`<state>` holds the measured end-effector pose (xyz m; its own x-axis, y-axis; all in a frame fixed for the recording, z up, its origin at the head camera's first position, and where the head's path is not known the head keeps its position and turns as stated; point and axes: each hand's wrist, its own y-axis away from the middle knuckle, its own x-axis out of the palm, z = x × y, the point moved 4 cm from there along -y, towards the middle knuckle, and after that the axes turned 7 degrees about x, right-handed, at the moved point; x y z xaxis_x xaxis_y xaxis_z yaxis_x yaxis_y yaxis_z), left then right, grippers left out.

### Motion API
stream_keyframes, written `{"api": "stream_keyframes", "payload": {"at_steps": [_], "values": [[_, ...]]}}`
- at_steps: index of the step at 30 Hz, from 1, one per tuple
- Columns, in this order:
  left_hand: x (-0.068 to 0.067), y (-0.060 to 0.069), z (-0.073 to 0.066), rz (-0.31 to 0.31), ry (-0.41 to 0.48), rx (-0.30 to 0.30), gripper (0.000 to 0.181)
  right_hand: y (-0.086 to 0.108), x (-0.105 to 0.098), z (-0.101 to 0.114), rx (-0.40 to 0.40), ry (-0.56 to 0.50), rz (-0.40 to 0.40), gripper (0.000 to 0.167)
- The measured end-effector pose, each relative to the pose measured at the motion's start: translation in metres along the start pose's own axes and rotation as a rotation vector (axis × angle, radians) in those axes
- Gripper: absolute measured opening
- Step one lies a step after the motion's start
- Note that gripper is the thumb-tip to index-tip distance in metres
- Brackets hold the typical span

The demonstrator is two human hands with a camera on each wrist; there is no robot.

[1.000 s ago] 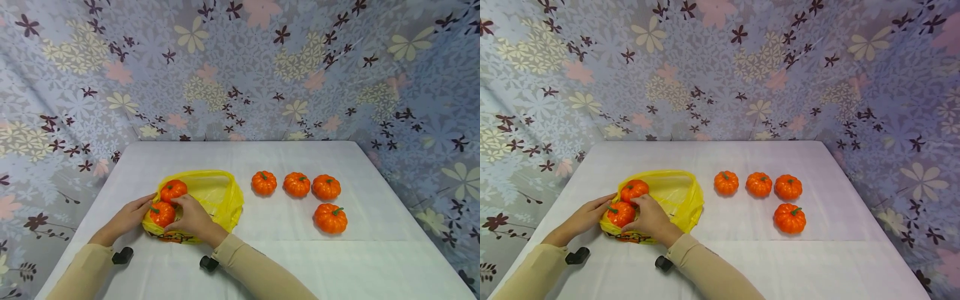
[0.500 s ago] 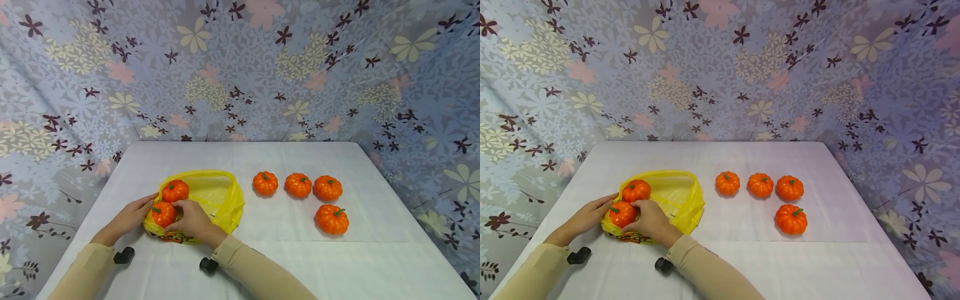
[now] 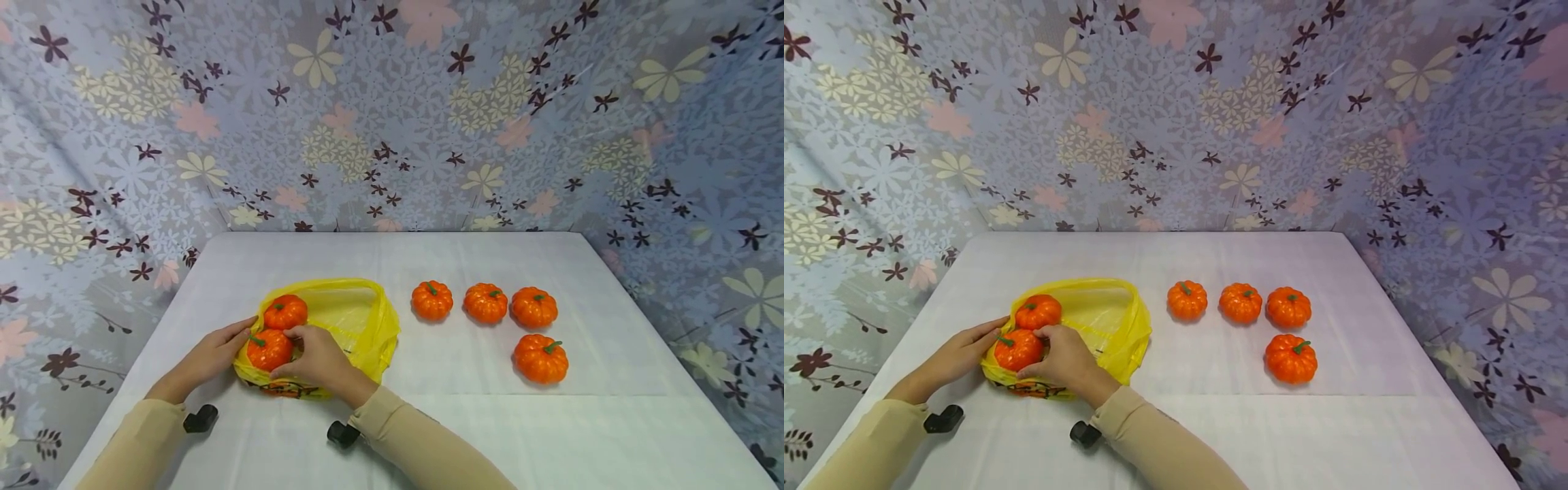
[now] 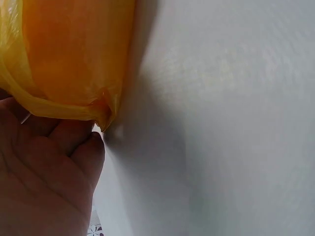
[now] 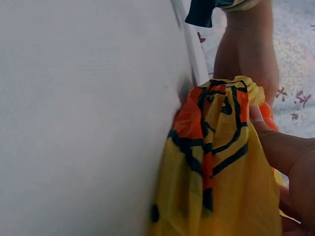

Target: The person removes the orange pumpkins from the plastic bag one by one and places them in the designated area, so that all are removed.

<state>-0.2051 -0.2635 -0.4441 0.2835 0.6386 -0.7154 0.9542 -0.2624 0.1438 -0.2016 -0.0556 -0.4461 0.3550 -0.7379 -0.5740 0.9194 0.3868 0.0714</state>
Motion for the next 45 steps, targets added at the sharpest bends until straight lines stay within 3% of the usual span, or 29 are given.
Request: {"api": "stream_keyframes", "payload": {"at_steps": [6,17,31,45], "values": [[0.002,-0.001,-0.002,0.001,-0.004,-0.001,0.062,0.006,-0.011,-0.001,0.008,-0.029,-0.017,0.074],[0.003,0.001,-0.002,0.011,-0.003,-0.017,0.063,0.018,-0.042,0.001,-0.069,-0.248,-0.023,0.072],[0.003,0.0,-0.002,-0.013,-0.03,0.019,0.061,0.028,-0.078,-0.011,-0.113,-0.291,-0.125,0.065],[0.003,-0.002,0.002,0.012,-0.015,0.0,0.063,0.045,-0.117,-0.038,-0.103,-0.268,-0.227,0.062]]}}
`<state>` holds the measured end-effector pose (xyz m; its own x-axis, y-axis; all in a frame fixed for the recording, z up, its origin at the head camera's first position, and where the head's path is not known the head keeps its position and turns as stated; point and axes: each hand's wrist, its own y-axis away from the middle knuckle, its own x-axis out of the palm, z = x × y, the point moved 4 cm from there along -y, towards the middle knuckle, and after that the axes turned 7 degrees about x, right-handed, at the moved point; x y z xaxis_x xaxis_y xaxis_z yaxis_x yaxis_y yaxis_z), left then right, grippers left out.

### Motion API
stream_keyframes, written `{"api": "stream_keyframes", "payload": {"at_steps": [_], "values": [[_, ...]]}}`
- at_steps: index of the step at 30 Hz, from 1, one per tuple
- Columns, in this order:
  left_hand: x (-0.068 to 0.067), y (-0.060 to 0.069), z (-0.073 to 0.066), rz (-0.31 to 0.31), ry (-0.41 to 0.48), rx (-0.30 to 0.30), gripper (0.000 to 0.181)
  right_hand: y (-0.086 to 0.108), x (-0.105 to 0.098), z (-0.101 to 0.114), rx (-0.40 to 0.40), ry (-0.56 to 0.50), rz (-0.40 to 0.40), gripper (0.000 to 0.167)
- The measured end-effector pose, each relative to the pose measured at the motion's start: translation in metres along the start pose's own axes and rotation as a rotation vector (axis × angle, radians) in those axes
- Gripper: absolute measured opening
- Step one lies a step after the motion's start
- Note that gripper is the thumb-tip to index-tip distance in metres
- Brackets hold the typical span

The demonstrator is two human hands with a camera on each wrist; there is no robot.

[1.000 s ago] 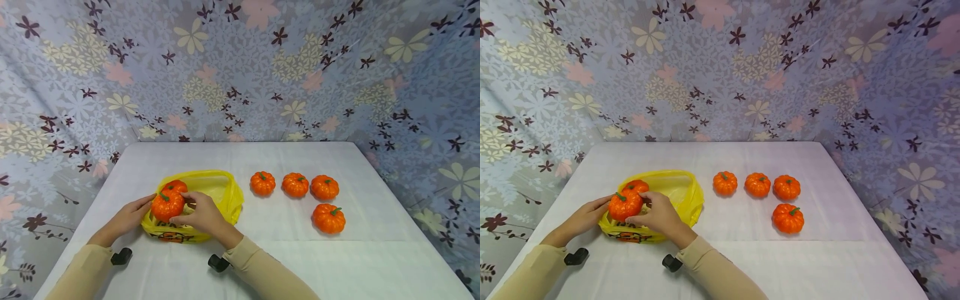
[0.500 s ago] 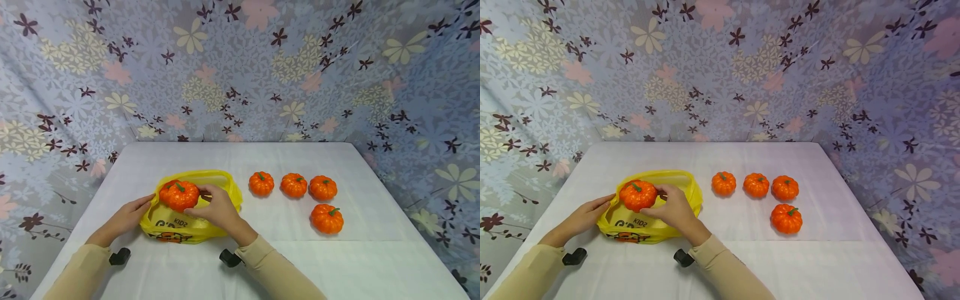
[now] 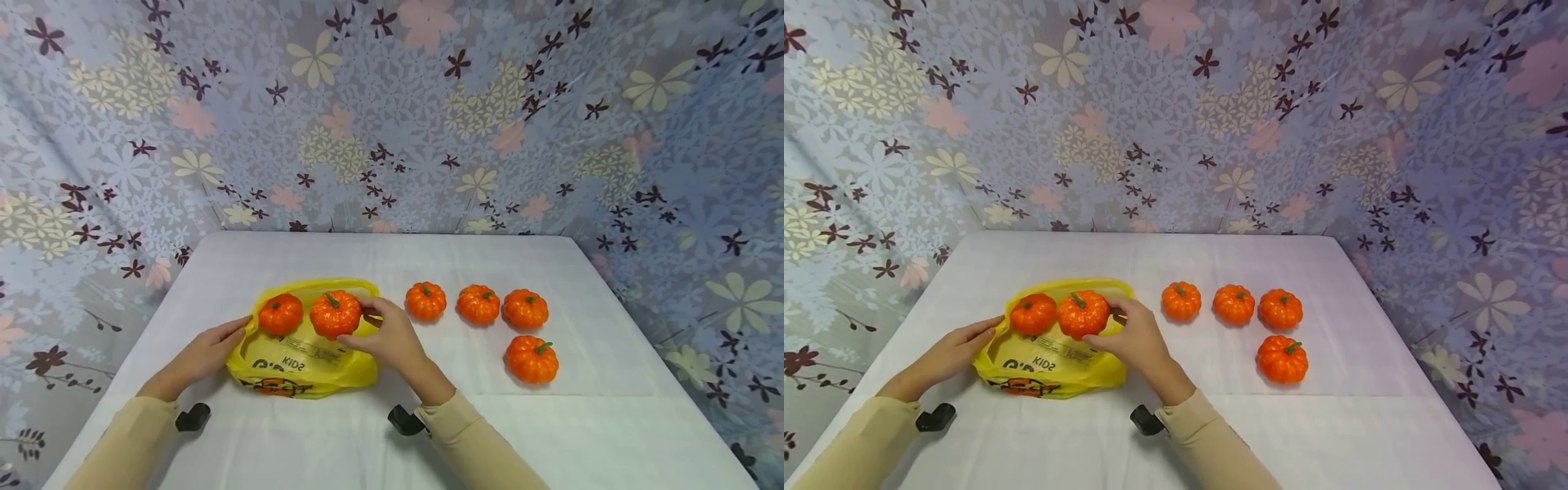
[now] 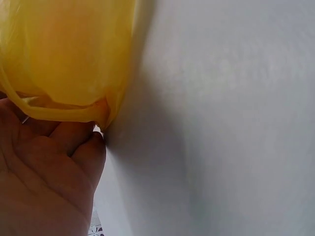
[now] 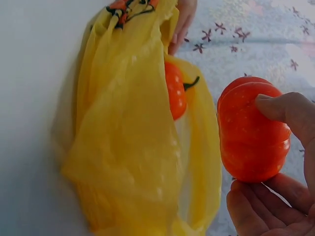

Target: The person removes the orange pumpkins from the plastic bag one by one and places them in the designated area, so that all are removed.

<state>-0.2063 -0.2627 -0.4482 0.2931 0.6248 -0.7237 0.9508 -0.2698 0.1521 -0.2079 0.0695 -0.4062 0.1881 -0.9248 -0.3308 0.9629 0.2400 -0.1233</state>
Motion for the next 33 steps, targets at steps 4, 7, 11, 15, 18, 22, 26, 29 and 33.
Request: {"api": "stream_keyframes", "payload": {"at_steps": [4,7,11,15,18,22,26,29,33], "values": [[0.0,0.001,0.001,-0.005,0.006,0.011,0.063,0.004,-0.011,-0.004,0.0,-0.004,-0.042,0.061],[0.0,0.002,0.001,-0.009,0.005,0.016,0.063,0.007,-0.019,-0.009,0.012,-0.005,-0.067,0.06],[0.001,0.003,0.001,-0.006,0.007,0.005,0.064,0.012,-0.033,-0.015,0.04,-0.01,-0.1,0.062],[0.001,0.003,0.0,-0.011,0.012,0.003,0.063,0.02,-0.047,-0.023,0.081,-0.022,-0.145,0.065],[0.001,0.003,-0.001,-0.014,0.016,0.006,0.063,0.029,-0.058,-0.03,0.107,-0.03,-0.181,0.066],[0.001,0.002,-0.004,-0.012,0.011,0.007,0.063,0.041,-0.073,-0.037,0.135,-0.034,-0.223,0.065],[0.001,0.003,-0.004,-0.011,0.004,0.0,0.063,0.053,-0.088,-0.045,0.175,-0.017,-0.254,0.065],[0.002,0.003,-0.002,-0.008,0.002,-0.005,0.063,0.063,-0.099,-0.053,0.217,-0.005,-0.279,0.067],[0.002,0.003,-0.001,-0.008,-0.002,-0.004,0.063,0.077,-0.113,-0.063,0.271,0.004,-0.312,0.068]]}}
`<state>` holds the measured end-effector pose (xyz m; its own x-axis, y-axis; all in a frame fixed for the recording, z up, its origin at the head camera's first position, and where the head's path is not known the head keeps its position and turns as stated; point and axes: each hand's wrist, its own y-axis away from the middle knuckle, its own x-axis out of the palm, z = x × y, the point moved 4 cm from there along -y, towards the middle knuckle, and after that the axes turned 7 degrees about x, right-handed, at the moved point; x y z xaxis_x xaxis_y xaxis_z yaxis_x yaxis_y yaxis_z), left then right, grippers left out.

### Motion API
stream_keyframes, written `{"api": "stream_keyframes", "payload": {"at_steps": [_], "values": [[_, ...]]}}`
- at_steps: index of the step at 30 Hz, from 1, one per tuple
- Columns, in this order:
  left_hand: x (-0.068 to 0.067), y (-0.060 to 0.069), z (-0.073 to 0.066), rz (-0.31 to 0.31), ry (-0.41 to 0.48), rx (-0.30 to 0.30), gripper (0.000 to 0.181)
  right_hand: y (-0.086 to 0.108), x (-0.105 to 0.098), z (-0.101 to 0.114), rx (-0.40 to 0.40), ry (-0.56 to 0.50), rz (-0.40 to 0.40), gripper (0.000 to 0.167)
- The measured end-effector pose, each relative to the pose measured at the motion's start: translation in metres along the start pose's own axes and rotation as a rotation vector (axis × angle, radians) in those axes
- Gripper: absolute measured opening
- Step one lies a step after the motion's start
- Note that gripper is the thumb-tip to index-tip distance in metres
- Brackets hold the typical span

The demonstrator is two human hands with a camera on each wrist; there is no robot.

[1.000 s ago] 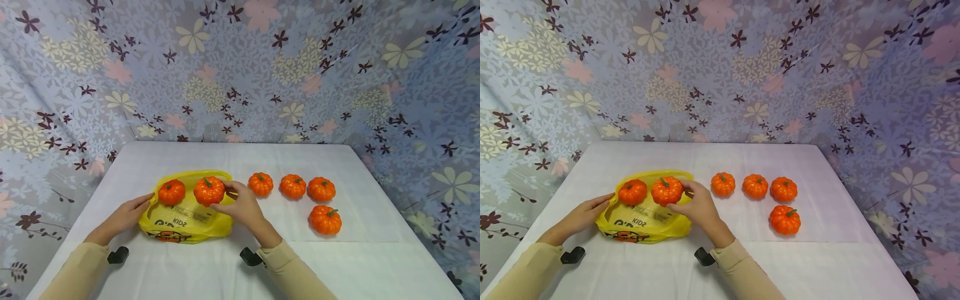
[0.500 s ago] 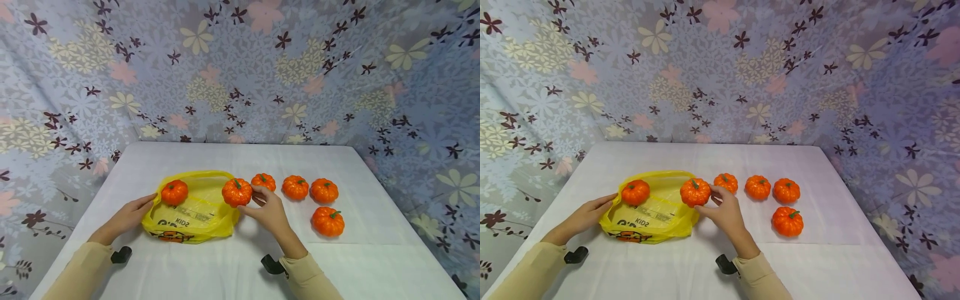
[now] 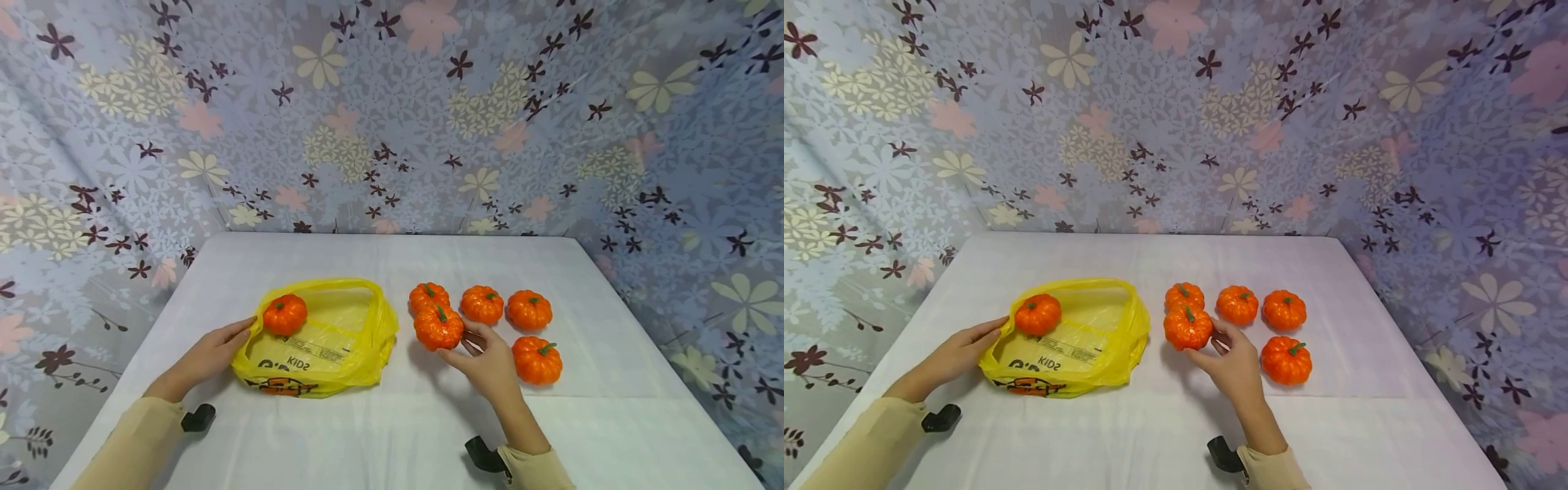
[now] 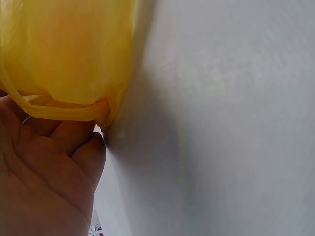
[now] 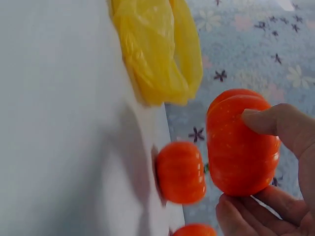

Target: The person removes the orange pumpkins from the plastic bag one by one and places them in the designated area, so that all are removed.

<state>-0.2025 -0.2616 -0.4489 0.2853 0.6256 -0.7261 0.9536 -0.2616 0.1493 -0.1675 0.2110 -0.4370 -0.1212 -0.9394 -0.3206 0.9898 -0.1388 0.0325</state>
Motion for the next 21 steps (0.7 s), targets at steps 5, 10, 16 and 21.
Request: {"api": "stream_keyframes", "payload": {"at_steps": [5,10,16,21], "values": [[0.0,0.0,-0.001,0.002,0.002,-0.004,0.064,0.004,-0.017,-0.012,0.051,0.03,-0.018,0.067],[0.0,0.001,-0.002,0.015,-0.005,-0.018,0.064,0.007,-0.028,-0.022,0.089,0.054,-0.03,0.072],[0.0,0.001,-0.003,0.013,-0.007,-0.018,0.065,0.01,-0.038,-0.034,0.146,0.081,-0.051,0.078],[0.0,0.001,-0.002,0.014,-0.001,-0.022,0.066,0.015,-0.045,-0.039,0.174,0.157,-0.082,0.083]]}}
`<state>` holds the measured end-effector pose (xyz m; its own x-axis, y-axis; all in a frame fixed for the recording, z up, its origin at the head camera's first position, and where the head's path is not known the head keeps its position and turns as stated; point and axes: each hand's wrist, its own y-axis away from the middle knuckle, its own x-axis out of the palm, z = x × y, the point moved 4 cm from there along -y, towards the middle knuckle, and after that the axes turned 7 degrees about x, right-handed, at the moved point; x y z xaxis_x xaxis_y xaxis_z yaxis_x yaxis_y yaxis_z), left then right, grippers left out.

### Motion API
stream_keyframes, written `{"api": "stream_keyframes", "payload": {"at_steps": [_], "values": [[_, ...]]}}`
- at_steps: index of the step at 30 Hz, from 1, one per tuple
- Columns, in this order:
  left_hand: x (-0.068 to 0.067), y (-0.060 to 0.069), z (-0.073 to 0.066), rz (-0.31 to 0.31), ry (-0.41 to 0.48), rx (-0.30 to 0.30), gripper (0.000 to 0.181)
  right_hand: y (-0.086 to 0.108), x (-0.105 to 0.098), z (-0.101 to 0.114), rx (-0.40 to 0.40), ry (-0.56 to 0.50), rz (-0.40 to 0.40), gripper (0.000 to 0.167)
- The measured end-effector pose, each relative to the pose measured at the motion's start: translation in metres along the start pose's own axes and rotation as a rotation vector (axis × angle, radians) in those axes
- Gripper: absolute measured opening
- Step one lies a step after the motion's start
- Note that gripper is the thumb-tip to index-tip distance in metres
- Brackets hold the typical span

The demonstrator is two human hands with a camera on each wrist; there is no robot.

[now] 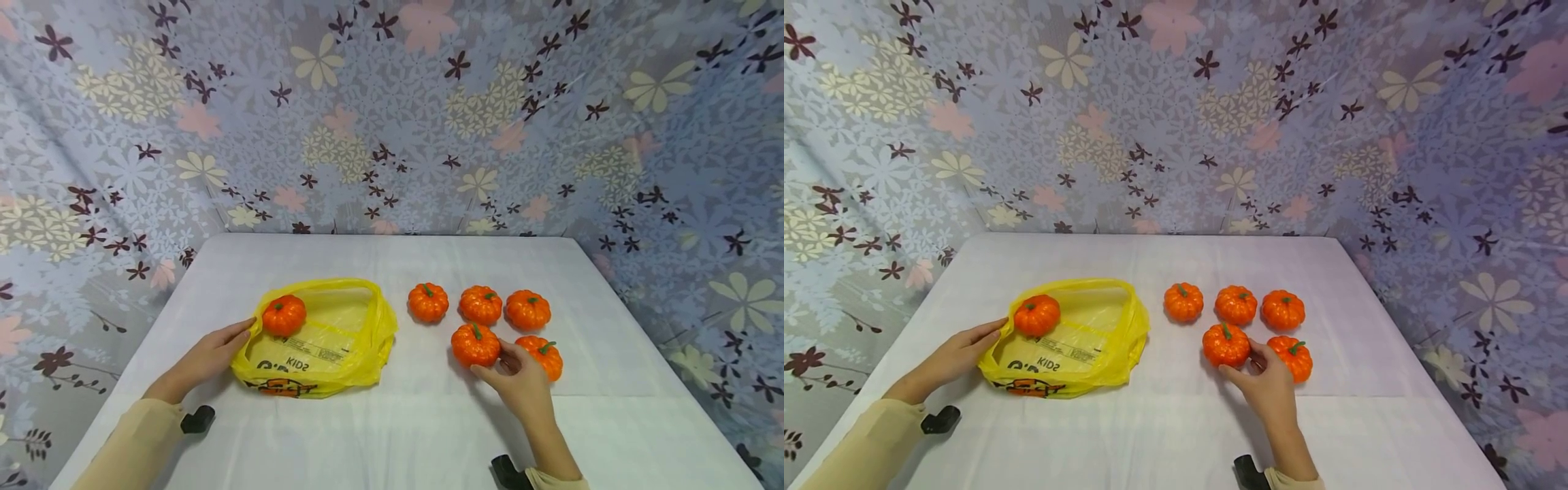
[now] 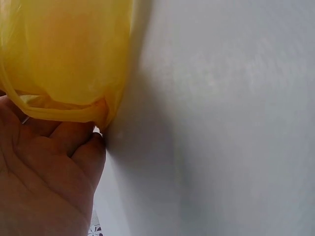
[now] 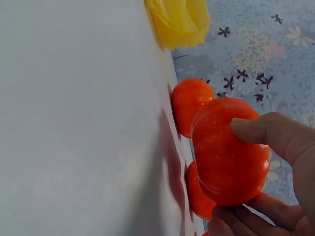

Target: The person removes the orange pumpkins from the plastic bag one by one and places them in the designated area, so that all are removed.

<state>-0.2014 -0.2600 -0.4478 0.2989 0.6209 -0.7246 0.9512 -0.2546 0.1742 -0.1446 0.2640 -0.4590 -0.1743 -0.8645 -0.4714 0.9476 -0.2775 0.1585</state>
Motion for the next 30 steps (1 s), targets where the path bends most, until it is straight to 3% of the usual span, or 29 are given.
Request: {"api": "stream_keyframes", "payload": {"at_steps": [14,19,30], "values": [[0.0014,0.0002,0.0014,-0.004,0.002,-0.004,0.065,0.0042,0.0016,0.0017,-0.047,0.122,-0.031,0.081],[0.0017,0.0,0.0019,-0.005,0.004,-0.011,0.066,0.0043,0.0046,0.0004,-0.024,0.145,-0.02,0.081],[0.0027,0.0004,0.0039,-0.003,0.011,-0.011,0.068,0.0068,0.0068,0.0048,-0.037,0.329,-0.048,0.085]]}}
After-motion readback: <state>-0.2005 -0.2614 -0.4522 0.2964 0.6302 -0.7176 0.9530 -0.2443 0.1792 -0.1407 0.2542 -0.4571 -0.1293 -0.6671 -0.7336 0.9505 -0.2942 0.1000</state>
